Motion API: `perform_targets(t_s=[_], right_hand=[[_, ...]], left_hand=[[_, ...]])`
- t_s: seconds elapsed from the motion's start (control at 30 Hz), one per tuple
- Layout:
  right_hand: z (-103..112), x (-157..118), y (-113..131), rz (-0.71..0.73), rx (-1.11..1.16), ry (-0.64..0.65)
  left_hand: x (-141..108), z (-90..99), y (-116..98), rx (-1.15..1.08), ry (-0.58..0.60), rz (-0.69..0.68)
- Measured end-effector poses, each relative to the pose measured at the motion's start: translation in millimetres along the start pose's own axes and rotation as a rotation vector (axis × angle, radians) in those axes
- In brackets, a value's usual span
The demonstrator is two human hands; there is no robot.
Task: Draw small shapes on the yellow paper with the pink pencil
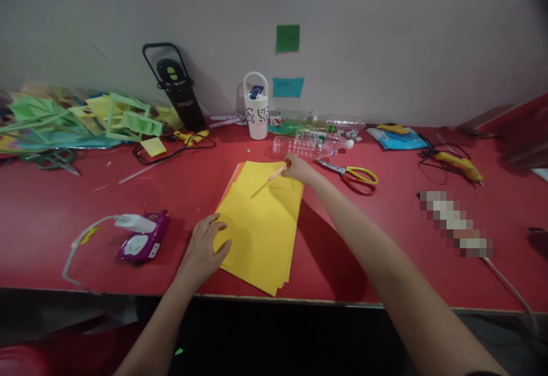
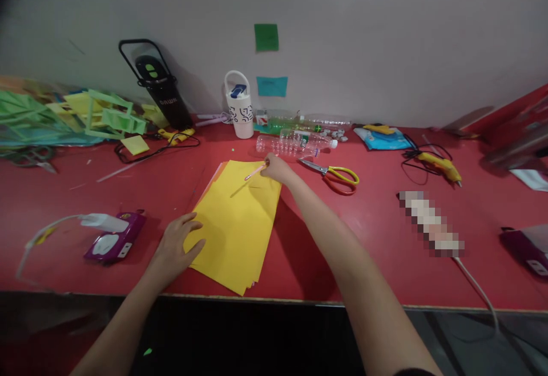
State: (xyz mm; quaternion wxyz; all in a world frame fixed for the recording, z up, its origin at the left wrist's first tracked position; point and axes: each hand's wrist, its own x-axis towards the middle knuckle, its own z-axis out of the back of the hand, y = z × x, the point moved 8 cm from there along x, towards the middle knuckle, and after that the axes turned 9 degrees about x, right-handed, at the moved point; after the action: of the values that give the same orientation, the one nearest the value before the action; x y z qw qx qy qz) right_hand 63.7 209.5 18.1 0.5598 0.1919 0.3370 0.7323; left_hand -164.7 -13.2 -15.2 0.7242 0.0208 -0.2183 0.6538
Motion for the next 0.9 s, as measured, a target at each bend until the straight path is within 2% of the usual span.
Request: perform_targets(t_s=[0.1,0.2,0.27,0.33,0.43,0.53,0.67,0.77,0.83,0.9], right_hand=[[18.0,-32.0,-15.9,-0.009,0.097,-0.082],[39.7,-86.1,-49.3,-0.035,0.146,-0.197],[64.2,-134.5,-79.5,-0.034,0.274,-0.41],[79.3,-183.4,-115.2,-0.122,0.314,-0.528],[89.8,-246.6,-162.1,-0.317,0.389,-0.614],[98.9,-288.7,-183.1,-0.432,0.379,-0.72],[106.3,-297.7,-182.0,-0.484,0.226,-0.686],[106.7,-283.8,-178.2,-0.491,0.172,-0.593],[103.3,-270.0,-173.2,-0.433,0.171,-0.514],[101.8,-260.4,-169.0,-0.377,0.176,-0.499]], left_hand=[[7.4,-3.3,-2.4,-0.033,0.104,-0.045],[18.1,-6.6,-13.4,-0.022,0.239,-0.154],[24.4,-5.7,-22.3,0.017,0.273,-0.192],[26.5,-9.2,-32.5,0.011,0.333,-0.186],[22.8,-20.1,-52.8,-0.018,0.429,-0.165],[19.6,-30.1,-74.7,-0.038,0.476,-0.171],[24.6,-40.5,-98.9,-0.07,0.529,-0.247],[35.7,-47.7,-105.9,-0.046,0.566,-0.275],[44.4,-51.0,-107.3,-0.034,0.576,-0.287],[52.4,-51.9,-106.0,-0.018,0.566,-0.287]])
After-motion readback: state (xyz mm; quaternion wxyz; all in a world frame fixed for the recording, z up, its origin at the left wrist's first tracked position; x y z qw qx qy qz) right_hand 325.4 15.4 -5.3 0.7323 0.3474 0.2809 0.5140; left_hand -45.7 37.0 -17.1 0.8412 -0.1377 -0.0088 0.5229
